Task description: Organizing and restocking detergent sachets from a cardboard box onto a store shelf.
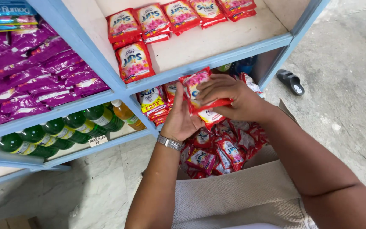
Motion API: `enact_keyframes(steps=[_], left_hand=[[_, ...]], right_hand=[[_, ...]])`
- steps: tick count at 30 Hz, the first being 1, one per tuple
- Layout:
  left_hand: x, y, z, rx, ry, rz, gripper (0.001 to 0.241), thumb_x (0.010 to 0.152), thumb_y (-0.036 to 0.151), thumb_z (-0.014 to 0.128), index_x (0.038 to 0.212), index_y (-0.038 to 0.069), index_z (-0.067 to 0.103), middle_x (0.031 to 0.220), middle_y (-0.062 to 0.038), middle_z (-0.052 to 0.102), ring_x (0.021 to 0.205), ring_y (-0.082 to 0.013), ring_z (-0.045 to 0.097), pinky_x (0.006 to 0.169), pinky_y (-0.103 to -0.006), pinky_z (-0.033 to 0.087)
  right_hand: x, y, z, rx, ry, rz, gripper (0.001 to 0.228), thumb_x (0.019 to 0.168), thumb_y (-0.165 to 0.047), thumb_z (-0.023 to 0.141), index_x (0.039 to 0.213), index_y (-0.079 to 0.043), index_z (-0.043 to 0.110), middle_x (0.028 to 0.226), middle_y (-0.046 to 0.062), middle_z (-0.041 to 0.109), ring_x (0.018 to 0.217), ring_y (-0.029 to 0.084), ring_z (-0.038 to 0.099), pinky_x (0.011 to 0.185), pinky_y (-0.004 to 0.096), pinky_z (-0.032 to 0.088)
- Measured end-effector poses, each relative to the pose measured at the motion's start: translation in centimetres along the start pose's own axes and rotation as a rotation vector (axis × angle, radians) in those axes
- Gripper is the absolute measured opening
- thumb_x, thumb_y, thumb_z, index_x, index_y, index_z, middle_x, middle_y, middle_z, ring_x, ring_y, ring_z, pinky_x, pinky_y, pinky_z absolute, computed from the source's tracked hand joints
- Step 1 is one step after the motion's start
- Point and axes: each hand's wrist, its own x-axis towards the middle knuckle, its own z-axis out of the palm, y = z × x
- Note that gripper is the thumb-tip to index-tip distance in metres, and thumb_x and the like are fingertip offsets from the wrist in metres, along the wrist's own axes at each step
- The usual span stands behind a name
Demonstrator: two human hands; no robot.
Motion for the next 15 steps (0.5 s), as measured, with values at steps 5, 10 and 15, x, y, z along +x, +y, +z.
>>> enact_keyframes(steps=[5,10,15], left_hand=[[0.8,-0.5,-0.9,0.144,0.201,0.076,0.077,0.092,0.066,0.057,0.145,0.011,0.049,0.132,-0.01,0.062,0.118,-0.0193,0.065,0.098,-0.0402,0.057],[1.3,-0.6,-1.8,0.179,0.225,0.165,0.062,0.099,0.051,0.065,0.142,0.007,0.055,0.129,-0.011,0.064,0.115,-0.0182,0.065,0.096,-0.0373,0.057],[0.9,-0.2,-1.0,0.409,0.42,0.355,0.047,0.096,0.036,0.071,0.129,0.003,0.064,0.116,-0.008,0.072,0.101,-0.016,0.069,0.087,-0.0355,0.057]], right_hand=[[0.3,-0.4,0.6,-0.007,-0.078,-0.02,0.027,0.082,-0.002,0.077,0.108,-0.01,0.072,0.122,0.002,0.073,0.132,0.023,0.06,0.126,0.052,0.027],[0.3,-0.5,0.9,-0.044,-0.129,0.004,0.027,0.082,0.0,0.073,0.105,-0.012,0.073,0.122,0.0,0.075,0.132,0.021,0.061,0.128,0.053,0.025],[0.7,-1.2,1.2,-0.087,-0.196,-0.084,0.029,0.077,-0.02,0.087,0.103,-0.012,0.076,0.12,0.004,0.074,0.129,0.026,0.057,0.118,0.054,0.025]])
